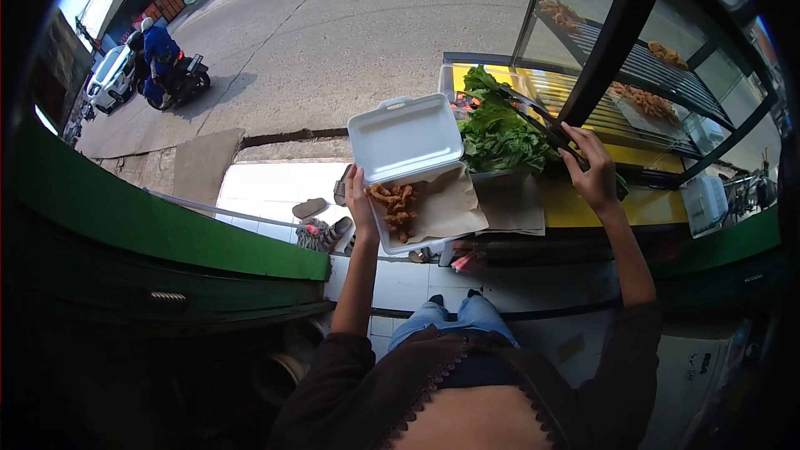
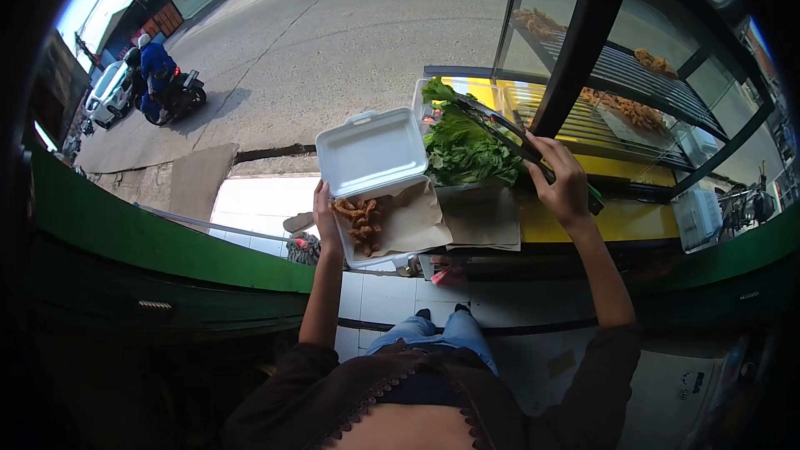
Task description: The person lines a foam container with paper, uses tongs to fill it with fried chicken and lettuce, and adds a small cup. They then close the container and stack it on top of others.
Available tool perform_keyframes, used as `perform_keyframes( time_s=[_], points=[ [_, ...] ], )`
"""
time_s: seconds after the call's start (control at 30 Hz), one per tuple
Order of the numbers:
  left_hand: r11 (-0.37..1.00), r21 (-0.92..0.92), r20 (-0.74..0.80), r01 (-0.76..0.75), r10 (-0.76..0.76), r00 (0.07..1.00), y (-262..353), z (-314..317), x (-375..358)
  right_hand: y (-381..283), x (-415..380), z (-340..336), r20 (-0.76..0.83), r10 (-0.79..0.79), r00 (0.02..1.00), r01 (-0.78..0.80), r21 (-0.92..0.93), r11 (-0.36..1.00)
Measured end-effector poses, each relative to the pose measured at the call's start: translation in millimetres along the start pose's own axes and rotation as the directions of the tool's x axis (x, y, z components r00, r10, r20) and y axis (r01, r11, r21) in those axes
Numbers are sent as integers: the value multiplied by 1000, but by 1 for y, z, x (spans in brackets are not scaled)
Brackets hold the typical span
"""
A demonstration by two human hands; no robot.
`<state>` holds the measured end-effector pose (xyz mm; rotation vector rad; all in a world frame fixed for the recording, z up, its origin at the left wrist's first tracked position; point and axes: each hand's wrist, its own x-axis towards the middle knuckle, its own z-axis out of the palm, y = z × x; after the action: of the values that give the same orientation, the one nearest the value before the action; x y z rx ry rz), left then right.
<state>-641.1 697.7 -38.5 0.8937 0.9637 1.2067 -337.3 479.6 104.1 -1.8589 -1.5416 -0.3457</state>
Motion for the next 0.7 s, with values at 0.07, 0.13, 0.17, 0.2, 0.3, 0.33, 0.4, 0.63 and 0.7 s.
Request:
perform_keyframes(
  time_s=[0.07, 0.13, 0.17, 0.2, 0.3, 0.33, 0.4, 0.63, 0.7],
  points=[
    [1000, -5, 21, 3, -3, 1000, 2, -1, 1, -5, 1, 1, -16, 6, 1000, -6, 2, 1000],
    [1000, -7, 35, -6, 6, 999, 5, -1, 3, -8, 0, 3, -40, 8, 999, -8, -2, 1000],
    [1000, -6, 45, -5, 5, 999, 6, -2, 2, -11, -1, 3, -43, 12, 999, -12, -4, 1000],
    [1000, -4, 48, 0, 0, 999, 8, -3, 3, -15, -2, 4, -44, 28, 999, -28, 2, 1000],
    [999, -30, 76, 11, -9, 997, 7, -5, 0, -19, -10, 5, -16, 72, 997, -72, 17, 997],
    [1000, -18, 74, 2, -1, 997, 6, -7, 1, -18, -11, 6, -3, 93, 996, -93, 27, 995],
    [1000, -6, 70, -14, 14, 997, 5, -9, 6, -15, -13, 8, -12, 68, 998, -68, 7, 998],
    [993, -99, 94, 59, -49, 994, -4, -19, 14, -16, -15, 6, -27, 99, 995, -99, 7, 995],
    [993, -99, 95, 63, -53, 994, 0, -19, 17, -16, -15, 6, -34, 99, 995, -99, 8, 995]
  ],
)
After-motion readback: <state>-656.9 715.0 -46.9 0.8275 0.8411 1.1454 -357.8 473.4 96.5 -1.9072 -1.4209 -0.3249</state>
